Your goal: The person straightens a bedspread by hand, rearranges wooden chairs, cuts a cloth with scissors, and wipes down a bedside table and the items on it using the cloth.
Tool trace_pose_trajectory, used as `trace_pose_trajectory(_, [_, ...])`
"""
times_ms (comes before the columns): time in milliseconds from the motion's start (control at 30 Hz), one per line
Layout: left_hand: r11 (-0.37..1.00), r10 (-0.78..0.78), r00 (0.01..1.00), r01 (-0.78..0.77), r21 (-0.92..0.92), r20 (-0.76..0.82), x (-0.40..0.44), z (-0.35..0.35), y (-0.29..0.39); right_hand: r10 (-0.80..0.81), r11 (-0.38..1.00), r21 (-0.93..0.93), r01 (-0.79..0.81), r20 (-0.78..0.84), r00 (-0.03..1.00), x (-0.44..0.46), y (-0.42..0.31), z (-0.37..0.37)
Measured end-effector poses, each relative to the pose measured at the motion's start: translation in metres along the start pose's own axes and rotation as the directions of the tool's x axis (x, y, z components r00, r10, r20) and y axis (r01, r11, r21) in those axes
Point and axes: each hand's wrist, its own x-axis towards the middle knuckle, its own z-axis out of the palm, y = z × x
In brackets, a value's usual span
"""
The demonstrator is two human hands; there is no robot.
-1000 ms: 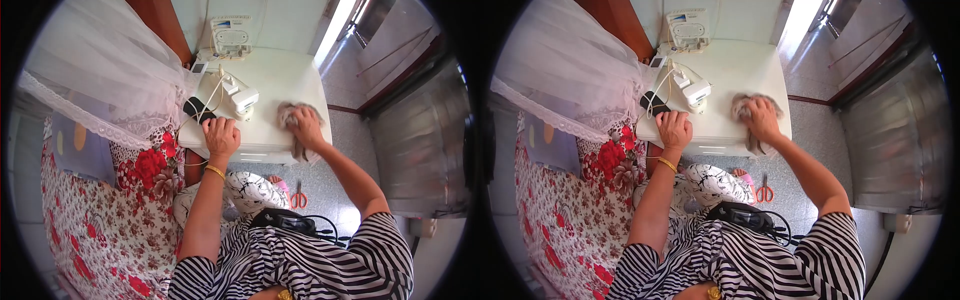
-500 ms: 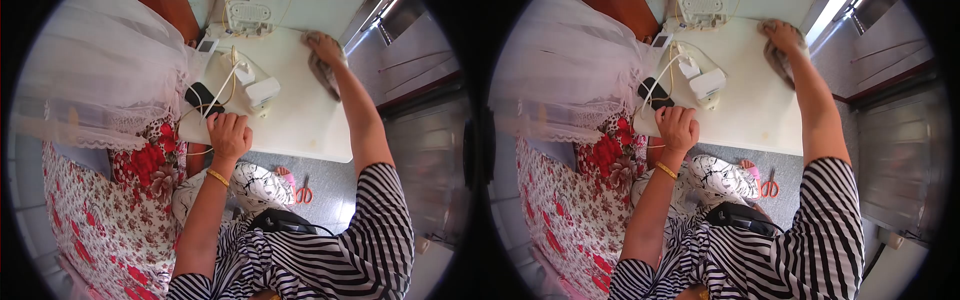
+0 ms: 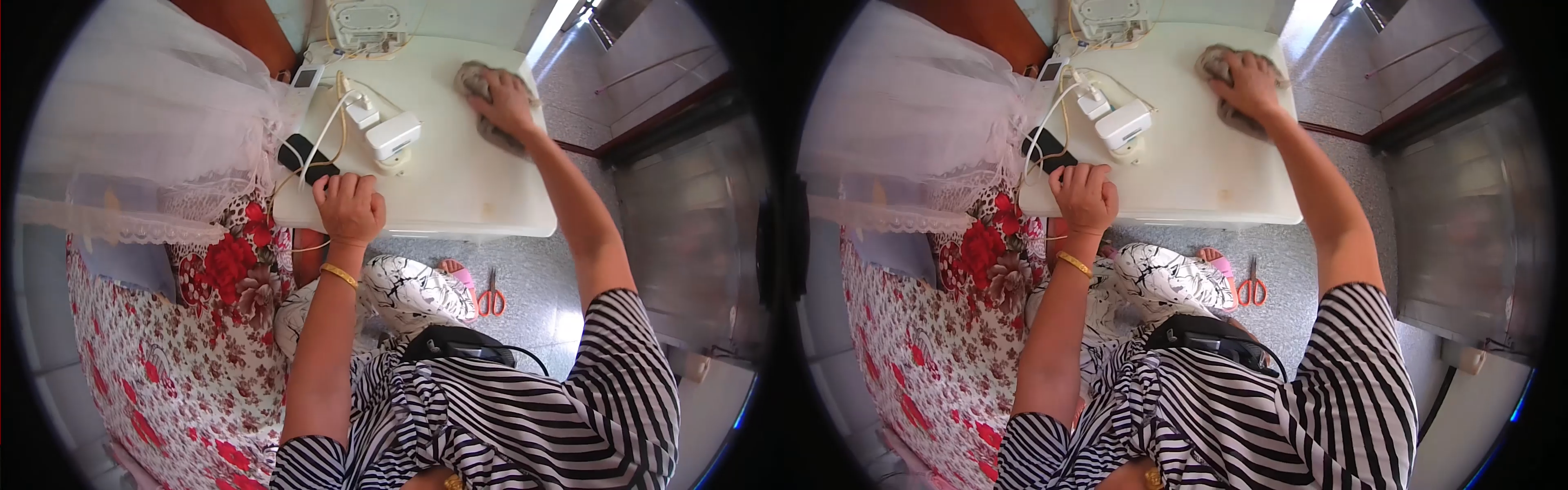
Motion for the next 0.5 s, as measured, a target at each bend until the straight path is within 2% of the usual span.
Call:
trace_pose_trajectory(100, [1.000,0.016,1.000,-0.016,0.002,-0.023,-0.001,0.001,0.000,0.004,0.995,0.103,-0.008,0.037,0.999,-0.052,-0.026,-0.027])
trace_pose_trajectory(267, [1.000,0.018,1.000,-0.018,0.003,-0.011,0.002,-0.003,0.003,-0.036,0.991,0.132,0.020,0.117,0.993,-0.145,-0.054,-0.067])
trace_pose_trajectory(333, [1.000,0.027,0.999,-0.027,0.007,-0.020,0.001,-0.001,0.002,-0.029,0.987,0.160,0.014,0.092,0.995,-0.179,-0.059,-0.083])
trace_pose_trajectory(433, [0.999,0.021,1.000,-0.021,0.032,0.000,0.000,-0.002,0.002,0.031,0.983,0.177,-0.047,0.089,0.996,-0.215,-0.056,-0.095])
trace_pose_trajectory(500, [0.999,0.021,1.000,-0.021,0.040,0.011,0.000,-0.002,0.002,0.181,0.977,0.109,-0.184,0.040,0.983,-0.225,-0.053,-0.097])
